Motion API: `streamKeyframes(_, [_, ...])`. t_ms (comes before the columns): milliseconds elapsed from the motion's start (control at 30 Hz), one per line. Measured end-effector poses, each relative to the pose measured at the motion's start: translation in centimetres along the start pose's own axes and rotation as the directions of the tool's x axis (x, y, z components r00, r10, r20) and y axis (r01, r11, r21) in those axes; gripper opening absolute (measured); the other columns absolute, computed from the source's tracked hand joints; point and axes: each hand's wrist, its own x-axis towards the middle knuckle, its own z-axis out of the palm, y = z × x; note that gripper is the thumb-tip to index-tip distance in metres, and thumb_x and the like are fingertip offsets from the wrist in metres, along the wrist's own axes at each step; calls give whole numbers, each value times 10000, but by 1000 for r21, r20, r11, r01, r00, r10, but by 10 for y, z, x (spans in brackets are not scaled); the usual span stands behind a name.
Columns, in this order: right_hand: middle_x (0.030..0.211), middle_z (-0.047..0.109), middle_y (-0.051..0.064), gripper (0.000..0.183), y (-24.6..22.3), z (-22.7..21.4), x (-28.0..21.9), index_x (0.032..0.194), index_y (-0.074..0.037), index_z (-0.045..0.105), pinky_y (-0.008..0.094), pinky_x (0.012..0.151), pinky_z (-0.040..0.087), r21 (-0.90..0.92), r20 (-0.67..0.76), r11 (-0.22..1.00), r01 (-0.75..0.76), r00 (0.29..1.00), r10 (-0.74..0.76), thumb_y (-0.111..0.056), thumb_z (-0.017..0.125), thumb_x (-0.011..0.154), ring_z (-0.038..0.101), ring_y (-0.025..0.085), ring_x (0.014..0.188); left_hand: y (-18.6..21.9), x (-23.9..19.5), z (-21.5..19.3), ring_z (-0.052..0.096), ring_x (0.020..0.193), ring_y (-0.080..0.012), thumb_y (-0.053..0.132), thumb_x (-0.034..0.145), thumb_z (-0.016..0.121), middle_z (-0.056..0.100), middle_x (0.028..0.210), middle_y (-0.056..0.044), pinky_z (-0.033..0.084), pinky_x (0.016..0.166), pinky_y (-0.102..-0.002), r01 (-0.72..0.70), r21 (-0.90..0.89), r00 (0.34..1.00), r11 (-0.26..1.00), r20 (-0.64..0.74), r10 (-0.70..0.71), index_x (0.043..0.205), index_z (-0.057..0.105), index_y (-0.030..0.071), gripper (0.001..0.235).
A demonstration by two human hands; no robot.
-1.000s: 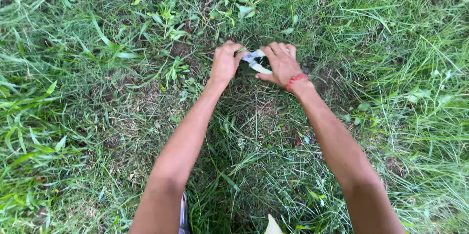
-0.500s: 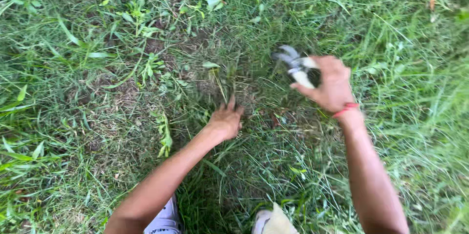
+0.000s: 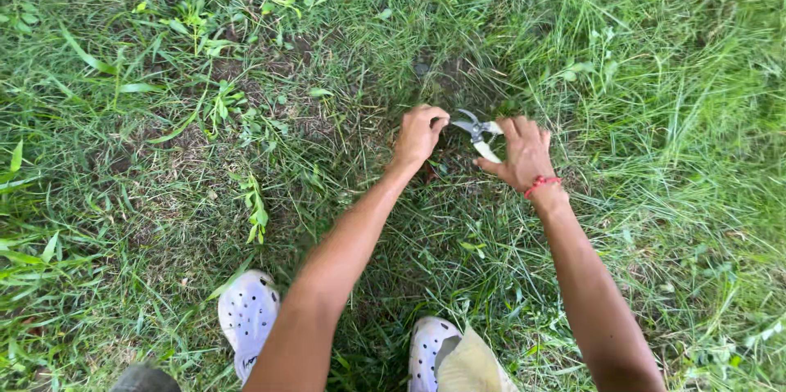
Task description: The person uses hand shears to trim grass and weeds in a lawn area. They repeatedly grasp clumps of grass with one hand and cut them near the base with the shears, then drop the cuttings onto the ground. The camera remains in a first-person view focused on the hands and the grass throughout the clip.
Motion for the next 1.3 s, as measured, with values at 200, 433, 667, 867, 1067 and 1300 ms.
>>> streamKeyframes(200, [1192,582,148,875,2,12,16,1349,-72,586,487,991,361,-25,28,998,51,998,-50,-546,868,670,528,331,1149,-16,-3,-12,719,837,-315,76,885,742,748,948,-127,566,748,-427,-61,79,964,995,-253,80,967,783,117,100])
streamKeyframes(433, [1199,646,55,649,-13,65,29,1253,-136,640,434,1054,416,198,90,973,120,986,-140,-563,803,793,599,245,1139,-4,0,-28,713,857,-281,107,938,725,722,1036,-133,609,751,-397,-14,-6,971,1000,-237,12,1047,784,145,131])
streamKeyframes(667, [1130,578,149,800,-81,63,64,1283,-51,574,495,951,374,134,70,972,195,976,-206,-519,877,709,521,338,1090,-70,0,-112,621,898,-351,107,739,798,692,989,-160,515,847,-443,122,291,878,949,-477,33,1015,783,108,276])
streamKeyframes(867, [1143,590,137,717,-123,108,109,1236,-73,587,486,991,384,192,-7,940,284,958,-288,-439,882,695,542,323,1125,-88,12,-124,622,872,-337,46,811,802,717,878,-125,491,858,-433,-20,270,899,963,-416,136,900,785,109,111])
streamKeyframes(1067, [1179,615,122,677,-134,108,79,1264,-88,584,446,969,418,317,53,898,306,939,-339,-426,848,740,580,320,1111,-66,17,-135,598,954,-339,27,818,810,724,1005,-137,483,885,-420,20,279,925,960,-369,88,997,778,94,194])
streamKeyframes(1300, [1136,615,117,781,-98,20,-43,1264,-108,607,479,899,412,239,100,966,96,987,-123,-529,867,660,578,322,1082,-47,37,-85,677,1100,-265,169,850,819,749,1152,-111,545,1010,-382,60,289,993,956,77,-85,1149,789,192,302])
